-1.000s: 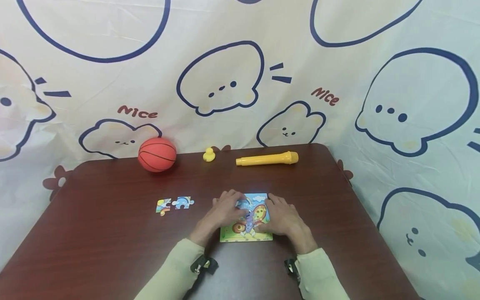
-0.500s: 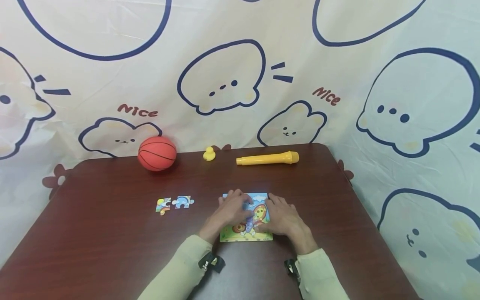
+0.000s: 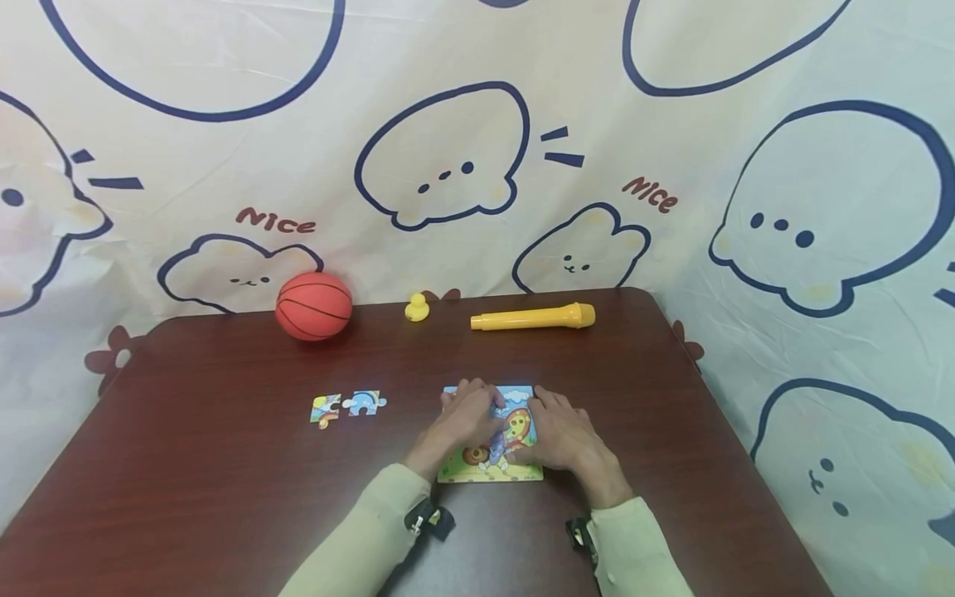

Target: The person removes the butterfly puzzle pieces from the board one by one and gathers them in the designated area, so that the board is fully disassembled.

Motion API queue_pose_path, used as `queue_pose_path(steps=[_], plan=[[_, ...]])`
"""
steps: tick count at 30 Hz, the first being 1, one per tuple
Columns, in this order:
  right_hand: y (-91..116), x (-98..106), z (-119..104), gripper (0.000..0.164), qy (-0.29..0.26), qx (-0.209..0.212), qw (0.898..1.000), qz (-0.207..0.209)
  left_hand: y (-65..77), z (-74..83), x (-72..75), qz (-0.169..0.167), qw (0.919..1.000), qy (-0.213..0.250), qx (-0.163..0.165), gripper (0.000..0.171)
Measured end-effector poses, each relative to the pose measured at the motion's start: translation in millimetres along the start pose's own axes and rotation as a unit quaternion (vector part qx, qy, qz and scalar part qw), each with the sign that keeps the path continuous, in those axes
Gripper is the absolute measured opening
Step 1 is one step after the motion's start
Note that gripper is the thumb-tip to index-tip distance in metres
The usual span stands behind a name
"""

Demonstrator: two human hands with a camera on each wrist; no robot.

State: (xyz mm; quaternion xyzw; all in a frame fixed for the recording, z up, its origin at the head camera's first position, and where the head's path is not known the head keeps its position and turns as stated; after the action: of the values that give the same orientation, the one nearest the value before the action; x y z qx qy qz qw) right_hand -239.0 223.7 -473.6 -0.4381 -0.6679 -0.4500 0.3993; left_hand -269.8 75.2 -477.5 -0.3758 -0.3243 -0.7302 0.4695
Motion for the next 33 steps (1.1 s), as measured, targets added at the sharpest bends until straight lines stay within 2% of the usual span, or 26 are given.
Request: queue_pose_path(steps=[11, 20, 28, 33], plan=[[-0.2, 2.3, -1.0, 0.099, -0.008, -0.001, 1.000, 0.010, -1.8, 0.2, -0.2, 0.012, 0.9999, 0.006, -0.004, 0.019], [-0.1, 0.3, 0.3, 0.100, -0.006, -0.004, 1.000, 0.007, -4.7, 1.7, -1.2, 0.015, 0.9994, 0.030, 0.003, 0.051], [-0.6, -0.8, 1.1, 0.100, -0.005, -0.007, 1.000, 0.005, -6.5, -1.9, -1.8, 0.004, 0.9991, 0.033, 0.027, 0.034], [-0.4, -0.5, 0.6, 0.100, -0.002, -0.002, 1.000, 0.005, -7.4, -3.4, -0.6, 0.008, 0.9993, 0.021, 0.029, 0.042]])
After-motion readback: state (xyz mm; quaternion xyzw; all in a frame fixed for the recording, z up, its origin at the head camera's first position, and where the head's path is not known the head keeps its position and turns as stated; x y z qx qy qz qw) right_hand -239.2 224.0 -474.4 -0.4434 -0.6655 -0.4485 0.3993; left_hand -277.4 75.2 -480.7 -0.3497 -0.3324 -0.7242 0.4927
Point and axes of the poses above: each hand's wrist, its own y-axis away from the middle knuckle, its own x-axis out of the back of the hand, z = x × y, the point moved 4 cm from there along -y, towards the middle knuckle, and after that the axes turned 1 degree about x, right-handed, at the moved point
